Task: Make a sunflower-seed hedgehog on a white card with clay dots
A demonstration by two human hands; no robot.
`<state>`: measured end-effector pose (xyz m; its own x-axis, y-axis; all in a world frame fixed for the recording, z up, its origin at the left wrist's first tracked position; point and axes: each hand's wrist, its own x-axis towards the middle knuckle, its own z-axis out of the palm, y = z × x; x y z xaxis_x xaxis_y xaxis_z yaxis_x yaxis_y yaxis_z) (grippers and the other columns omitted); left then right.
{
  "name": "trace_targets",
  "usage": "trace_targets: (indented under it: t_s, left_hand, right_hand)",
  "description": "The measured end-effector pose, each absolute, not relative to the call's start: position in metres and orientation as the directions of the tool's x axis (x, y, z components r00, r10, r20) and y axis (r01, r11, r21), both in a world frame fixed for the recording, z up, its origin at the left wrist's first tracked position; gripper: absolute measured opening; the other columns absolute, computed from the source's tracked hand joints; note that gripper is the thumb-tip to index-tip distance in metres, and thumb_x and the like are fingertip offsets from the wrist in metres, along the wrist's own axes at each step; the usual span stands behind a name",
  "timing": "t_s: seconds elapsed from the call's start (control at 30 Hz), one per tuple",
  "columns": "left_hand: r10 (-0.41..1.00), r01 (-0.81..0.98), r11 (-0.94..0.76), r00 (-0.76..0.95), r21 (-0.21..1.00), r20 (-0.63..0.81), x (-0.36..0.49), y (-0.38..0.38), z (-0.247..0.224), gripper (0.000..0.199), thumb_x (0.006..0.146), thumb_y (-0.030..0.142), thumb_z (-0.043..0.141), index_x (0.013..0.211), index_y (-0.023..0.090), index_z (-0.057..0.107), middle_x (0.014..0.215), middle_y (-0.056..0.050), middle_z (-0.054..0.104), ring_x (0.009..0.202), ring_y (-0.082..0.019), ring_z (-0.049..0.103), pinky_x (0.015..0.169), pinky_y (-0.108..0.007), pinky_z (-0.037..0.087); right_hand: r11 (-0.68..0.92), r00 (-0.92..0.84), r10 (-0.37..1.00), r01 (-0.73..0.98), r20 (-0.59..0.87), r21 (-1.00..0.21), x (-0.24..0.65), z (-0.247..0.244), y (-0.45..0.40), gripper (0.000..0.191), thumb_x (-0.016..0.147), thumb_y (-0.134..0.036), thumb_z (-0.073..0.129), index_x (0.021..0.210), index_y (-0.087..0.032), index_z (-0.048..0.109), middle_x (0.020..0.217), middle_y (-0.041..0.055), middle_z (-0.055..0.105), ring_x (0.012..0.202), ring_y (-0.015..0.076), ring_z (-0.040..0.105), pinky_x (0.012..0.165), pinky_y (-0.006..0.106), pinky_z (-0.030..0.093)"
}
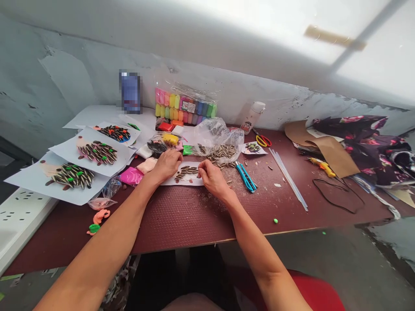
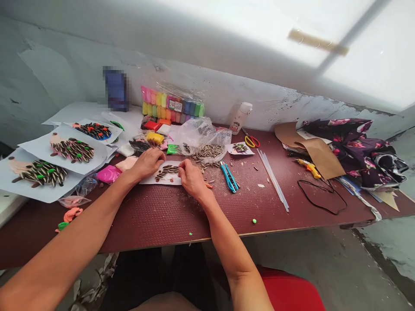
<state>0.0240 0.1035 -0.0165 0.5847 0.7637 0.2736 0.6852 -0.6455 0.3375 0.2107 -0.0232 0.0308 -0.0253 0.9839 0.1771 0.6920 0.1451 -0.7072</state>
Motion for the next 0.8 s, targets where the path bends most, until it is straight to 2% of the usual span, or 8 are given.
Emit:
trace_targets:
  t_s: [0.17,0.27,0.37,0.47,0.6,0.8]
  left_hand:
    - [0.77,0.689,-0.638,0.579,0.345,0.268,0.025,0.103,-0.017,0.018,0.083,0.017,0.05,0.086,0.02,0.068,0.096,-0.011,0.069,0.097,-0.027,0.062,0.092,-0.041,0.049]
    - [0.769,0.691,-0.639,0.576,0.337,0.278,0.025,0.103,-0.017,0.019,0.084,0.017,0.05,0.086,0.02,0.069,0.096,-0.01,0.069,0.096,-0.026,0.062,0.091,-0.04,0.05]
    - [0.766,0.686,-0.643,0.588,0.341,0.26,0.024,0.105,-0.014,0.02,0.082,0.016,0.05,0.085,0.02,0.069,0.095,-0.009,0.07,0.096,-0.026,0.063,0.09,-0.038,0.05]
    - [0.764,0.672,-0.64,0.61,0.373,0.212,0.021,0.107,-0.01,0.02,0.08,0.016,0.051,0.083,0.02,0.07,0.093,-0.008,0.07,0.095,-0.025,0.064,0.089,-0.037,0.051]
    - [0.762,0.663,-0.637,0.62,0.394,0.19,0.019,0.107,-0.005,0.021,0.08,0.017,0.051,0.084,0.019,0.072,0.095,-0.009,0.071,0.096,-0.026,0.064,0.09,-0.038,0.05]
    - [0.759,0.67,-0.646,0.616,0.365,0.212,0.021,0.106,-0.008,0.023,0.08,0.016,0.05,0.085,0.019,0.073,0.094,-0.009,0.071,0.095,-0.025,0.064,0.091,-0.037,0.05]
  right_hand:
    - [0.184,-0.045,0.976,0.695,0.213,-0.695,0.205,0.029,-0.023,0.013,0.091,-0.018,0.055,0.098,-0.021,0.066,0.087,0.0021,0.073,0.077,0.0156,0.063,0.076,0.026,0.043]
    - [0.181,-0.021,0.971,0.721,0.24,-0.669,0.204,0.027,-0.023,0.008,0.091,-0.022,0.061,0.093,-0.022,0.069,0.086,0.0017,0.074,0.078,0.0162,0.065,0.076,0.026,0.044]
    - [0.21,-0.046,0.961,0.765,0.273,-0.609,0.204,0.025,-0.022,0.011,0.092,-0.02,0.06,0.086,-0.022,0.069,0.085,0.0025,0.073,0.079,0.0167,0.063,0.077,0.026,0.043]
    - [0.23,-0.074,0.956,0.794,0.285,-0.562,0.204,0.024,-0.022,0.014,0.093,-0.018,0.057,0.088,-0.022,0.069,0.088,0.004,0.072,0.081,0.0174,0.062,0.078,0.026,0.043]
    - [0.235,-0.101,0.959,0.81,0.266,-0.537,0.202,0.023,-0.022,0.015,0.094,-0.016,0.055,0.092,-0.022,0.069,0.09,0.0039,0.07,0.082,0.0171,0.061,0.077,0.026,0.042]
    - [0.194,-0.057,0.961,0.838,0.271,-0.51,0.2,0.023,-0.025,0.01,0.091,-0.018,0.063,0.085,-0.022,0.069,0.089,0.0027,0.063,0.084,0.0171,0.058,0.075,0.026,0.04]
